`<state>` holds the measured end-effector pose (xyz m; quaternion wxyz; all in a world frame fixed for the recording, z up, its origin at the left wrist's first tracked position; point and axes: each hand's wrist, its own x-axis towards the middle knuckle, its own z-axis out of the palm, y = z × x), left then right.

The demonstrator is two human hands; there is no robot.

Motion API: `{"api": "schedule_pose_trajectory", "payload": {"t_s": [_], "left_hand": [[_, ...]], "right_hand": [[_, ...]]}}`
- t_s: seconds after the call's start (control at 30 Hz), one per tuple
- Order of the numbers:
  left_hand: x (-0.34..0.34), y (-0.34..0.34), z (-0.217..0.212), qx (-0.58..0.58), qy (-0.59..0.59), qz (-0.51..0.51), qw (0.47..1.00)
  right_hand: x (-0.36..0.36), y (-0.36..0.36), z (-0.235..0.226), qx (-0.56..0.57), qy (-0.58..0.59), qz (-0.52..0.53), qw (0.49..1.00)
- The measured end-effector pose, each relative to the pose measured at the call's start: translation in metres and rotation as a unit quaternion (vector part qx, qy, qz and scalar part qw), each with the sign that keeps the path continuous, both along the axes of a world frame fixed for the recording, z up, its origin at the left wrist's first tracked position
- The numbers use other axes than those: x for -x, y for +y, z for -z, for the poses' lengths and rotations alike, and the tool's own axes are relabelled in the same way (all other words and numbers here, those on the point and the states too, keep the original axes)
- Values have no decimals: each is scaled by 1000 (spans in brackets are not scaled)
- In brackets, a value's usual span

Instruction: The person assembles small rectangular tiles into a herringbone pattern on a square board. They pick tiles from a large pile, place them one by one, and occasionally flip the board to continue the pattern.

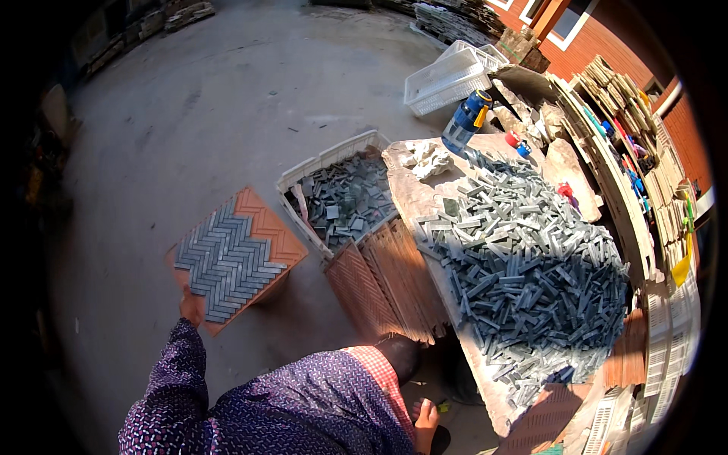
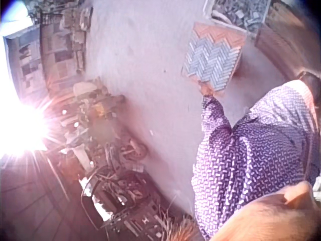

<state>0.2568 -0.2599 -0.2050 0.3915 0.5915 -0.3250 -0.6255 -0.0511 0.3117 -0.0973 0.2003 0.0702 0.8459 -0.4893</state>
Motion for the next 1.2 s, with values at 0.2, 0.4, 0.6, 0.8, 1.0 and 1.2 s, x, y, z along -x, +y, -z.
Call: {"api": "schedule_pose_trajectory", "payload": {"t_s": [0.2,0.4,0.6,0.8,1.0,1.2], "left_hand": [[-7,-7,-1,-105,-73,-44,991],[-26,14,39,-36,70,-61,995],[6,16,11,-66,0,-74,995],[-5,-13,48,-41,-11,40,998],[-62,-97,94,131,-577,392,704],[-17,-89,25,176,-645,71,740]], "right_hand": [[-7,-3,1,40,-2,5,999],[-9,-9,2,67,-17,23,997],[-4,7,19,59,-19,21,998],[-7,9,12,43,0,26,999],[-13,0,16,61,-9,10,998],[-9,-6,-4,139,4,84,987]]}}
